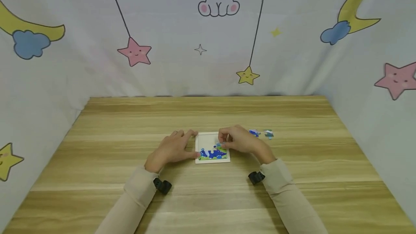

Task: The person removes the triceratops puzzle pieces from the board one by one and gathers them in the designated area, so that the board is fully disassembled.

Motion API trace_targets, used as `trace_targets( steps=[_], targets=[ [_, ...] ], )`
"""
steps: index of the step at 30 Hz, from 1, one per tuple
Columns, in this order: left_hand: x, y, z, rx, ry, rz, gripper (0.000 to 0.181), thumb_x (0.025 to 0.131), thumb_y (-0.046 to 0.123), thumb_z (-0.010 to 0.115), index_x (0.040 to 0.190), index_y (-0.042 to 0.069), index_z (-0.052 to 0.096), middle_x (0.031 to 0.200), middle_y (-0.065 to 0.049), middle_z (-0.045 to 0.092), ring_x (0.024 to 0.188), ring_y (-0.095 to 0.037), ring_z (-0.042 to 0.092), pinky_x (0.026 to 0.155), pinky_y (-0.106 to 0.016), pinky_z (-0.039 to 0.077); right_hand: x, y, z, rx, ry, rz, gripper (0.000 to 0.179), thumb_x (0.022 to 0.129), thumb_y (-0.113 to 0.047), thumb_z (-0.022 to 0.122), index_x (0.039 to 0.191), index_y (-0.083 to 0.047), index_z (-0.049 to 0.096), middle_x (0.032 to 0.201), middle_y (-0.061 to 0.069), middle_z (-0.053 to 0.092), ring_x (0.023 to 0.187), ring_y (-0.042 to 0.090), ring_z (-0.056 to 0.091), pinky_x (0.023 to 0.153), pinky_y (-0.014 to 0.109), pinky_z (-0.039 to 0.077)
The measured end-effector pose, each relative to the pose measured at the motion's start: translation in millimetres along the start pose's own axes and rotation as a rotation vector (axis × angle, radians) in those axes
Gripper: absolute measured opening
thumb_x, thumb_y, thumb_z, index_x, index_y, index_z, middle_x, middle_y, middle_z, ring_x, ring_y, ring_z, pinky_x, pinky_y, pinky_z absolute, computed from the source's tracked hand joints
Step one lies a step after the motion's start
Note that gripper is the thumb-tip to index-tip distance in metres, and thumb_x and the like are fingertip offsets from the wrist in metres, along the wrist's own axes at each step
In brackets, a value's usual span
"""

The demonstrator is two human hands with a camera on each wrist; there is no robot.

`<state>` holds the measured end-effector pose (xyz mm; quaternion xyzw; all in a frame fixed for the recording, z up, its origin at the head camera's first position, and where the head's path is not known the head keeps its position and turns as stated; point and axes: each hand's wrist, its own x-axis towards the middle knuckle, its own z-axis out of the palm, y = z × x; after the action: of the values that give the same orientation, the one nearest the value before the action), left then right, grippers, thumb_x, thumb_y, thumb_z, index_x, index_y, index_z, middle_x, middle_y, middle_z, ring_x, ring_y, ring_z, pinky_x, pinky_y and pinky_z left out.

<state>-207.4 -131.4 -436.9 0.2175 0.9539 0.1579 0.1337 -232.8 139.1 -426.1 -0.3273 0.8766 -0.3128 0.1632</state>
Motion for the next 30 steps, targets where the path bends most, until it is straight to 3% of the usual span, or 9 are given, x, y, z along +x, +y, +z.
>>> trace_targets(
  steps=[7,10,15,20,26,30],
  targets=[
    [2.2,-0.6,-0.8,0.01,0.014,0.004,0.077,0.088,0.06,0.068,0.149,0.02,0.043,0.125,-0.018,0.056,0.111,-0.034,0.054,0.087,-0.054,0.045,0.6,2.1,-5.3,0.091,-0.107,-0.064,0.02,0.09,-0.007,0.075,0.08,-0.013,0.058,0.074,-0.006,0.052,0.07,0.012,0.049,0.066,0.028,0.041],
    [3.2,-0.3,-0.5,0.012,0.01,0.005,0.077,0.088,0.06,0.067,0.149,0.019,0.043,0.125,-0.018,0.056,0.111,-0.034,0.054,0.087,-0.053,0.045,-0.7,5.3,-7.0,0.135,-0.126,-0.028,0.02,0.091,-0.008,0.075,0.081,-0.013,0.058,0.075,-0.005,0.052,0.071,0.012,0.048,0.067,0.027,0.041],
    [4.7,2.1,-0.5,0.015,0.007,0.002,0.078,0.088,0.062,0.066,0.149,0.02,0.043,0.125,-0.017,0.056,0.111,-0.032,0.054,0.087,-0.052,0.045,-1.1,8.1,-6.3,0.118,-0.062,0.042,0.018,0.092,-0.008,0.073,0.085,-0.014,0.058,0.076,-0.003,0.054,0.068,0.012,0.05,0.065,0.028,0.042],
    [4.8,3.4,-1.5,0.019,0.0,-0.003,0.077,0.088,0.062,0.066,0.149,0.021,0.042,0.125,-0.017,0.056,0.112,-0.032,0.054,0.087,-0.052,0.045,1.9,8.1,-2.4,0.025,-0.005,0.043,0.015,0.093,-0.011,0.072,0.09,-0.015,0.058,0.079,-0.004,0.058,0.067,0.012,0.052,0.065,0.029,0.044],
    [4.6,1.9,-0.7,0.017,-0.006,-0.019,0.077,0.088,0.062,0.066,0.149,0.022,0.042,0.127,-0.018,0.055,0.114,-0.033,0.053,0.089,-0.054,0.044,4.1,5.2,-0.6,-0.052,0.051,0.069,0.002,0.096,-0.014,0.069,0.096,-0.016,0.068,0.084,-0.005,0.065,0.073,0.011,0.056,0.068,0.029,0.047],
    [4.4,1.6,-0.1,0.012,-0.013,-0.017,0.077,0.088,0.063,0.066,0.149,0.022,0.042,0.126,-0.017,0.055,0.113,-0.033,0.053,0.088,-0.053,0.044,5.0,0.6,2.1,-0.102,0.082,0.105,0.008,0.098,-0.014,0.066,0.093,-0.015,0.071,0.08,-0.005,0.065,0.069,0.011,0.054,0.065,0.029,0.045]
  ],
)
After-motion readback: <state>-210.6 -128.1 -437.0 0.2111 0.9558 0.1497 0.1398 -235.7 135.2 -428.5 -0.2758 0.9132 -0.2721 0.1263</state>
